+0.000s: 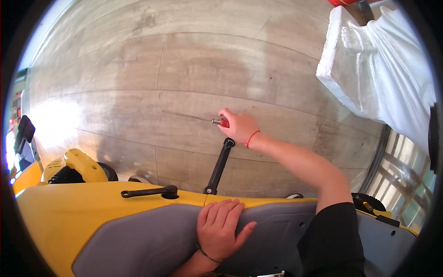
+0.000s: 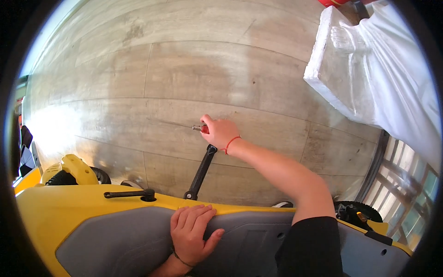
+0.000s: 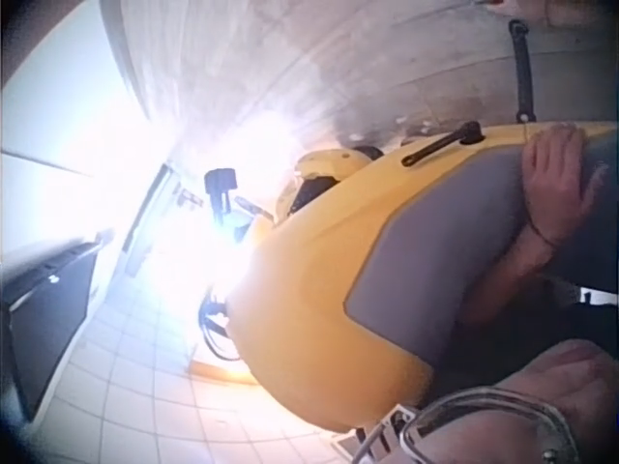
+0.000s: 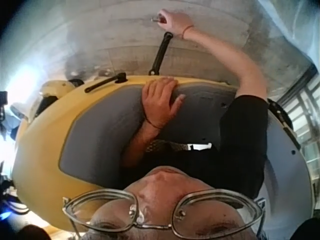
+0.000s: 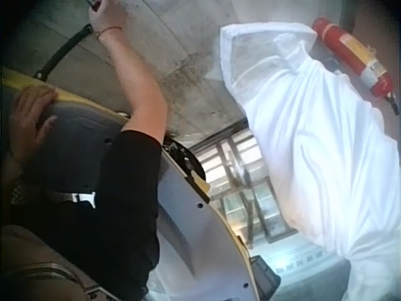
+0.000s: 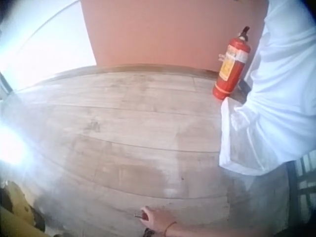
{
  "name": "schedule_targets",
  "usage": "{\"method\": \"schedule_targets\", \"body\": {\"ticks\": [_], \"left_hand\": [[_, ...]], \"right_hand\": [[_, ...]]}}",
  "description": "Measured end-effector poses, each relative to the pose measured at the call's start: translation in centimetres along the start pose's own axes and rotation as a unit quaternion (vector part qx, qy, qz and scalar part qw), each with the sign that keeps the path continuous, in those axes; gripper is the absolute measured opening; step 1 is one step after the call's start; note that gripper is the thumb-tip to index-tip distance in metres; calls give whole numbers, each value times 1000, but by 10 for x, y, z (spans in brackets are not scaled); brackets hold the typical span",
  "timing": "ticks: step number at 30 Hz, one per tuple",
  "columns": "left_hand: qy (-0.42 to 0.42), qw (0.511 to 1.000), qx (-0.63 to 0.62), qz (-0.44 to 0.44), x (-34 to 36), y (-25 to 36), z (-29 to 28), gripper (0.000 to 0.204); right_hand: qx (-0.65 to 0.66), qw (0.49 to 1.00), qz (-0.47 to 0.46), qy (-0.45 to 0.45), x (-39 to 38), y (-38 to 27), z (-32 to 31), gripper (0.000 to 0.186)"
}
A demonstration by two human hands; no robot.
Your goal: Removing screws from a scooter body panel using a screwdriver and then an electric drill to access internal components.
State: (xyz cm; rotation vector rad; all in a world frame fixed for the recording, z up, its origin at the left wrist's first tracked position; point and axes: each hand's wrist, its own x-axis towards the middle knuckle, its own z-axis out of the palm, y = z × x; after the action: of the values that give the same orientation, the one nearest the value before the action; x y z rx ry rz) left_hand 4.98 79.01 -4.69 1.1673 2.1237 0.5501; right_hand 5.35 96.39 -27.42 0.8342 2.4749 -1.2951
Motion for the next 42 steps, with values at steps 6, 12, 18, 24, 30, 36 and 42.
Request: {"method": "schedule_targets", "body": {"ticks": [6, 12, 18, 24, 30, 36, 42], "left_hand": [[3, 1000, -8, -9, -2, 3, -1, 37], [-6, 1000, -20, -6, -2, 1, 1, 31], [37, 999, 0, 3, -12, -3, 13, 21], [-10, 948, -297, -111, -2, -3, 11, 31], [95, 895, -423, -99, -118, -5, -22, 25], [155, 817, -506, -229, -252, -50, 19, 15], [87, 649, -655, -378, -284, -46, 34, 28]], "right_hand": [[-58, 998, -31, 8, 6, -2, 14, 17], [-105, 994, -31, 28, 6, 10, -2, 16], [-157, 974, 89, 140, -31, -15, -61, 17], [-161, 911, 86, 370, -138, -51, -144, 33], [420, 846, 214, 248, -333, -189, -45, 17], [425, 847, 214, 236, -403, -237, 62, 20], [158, 919, 184, 312, -398, -248, 93, 21]]}}
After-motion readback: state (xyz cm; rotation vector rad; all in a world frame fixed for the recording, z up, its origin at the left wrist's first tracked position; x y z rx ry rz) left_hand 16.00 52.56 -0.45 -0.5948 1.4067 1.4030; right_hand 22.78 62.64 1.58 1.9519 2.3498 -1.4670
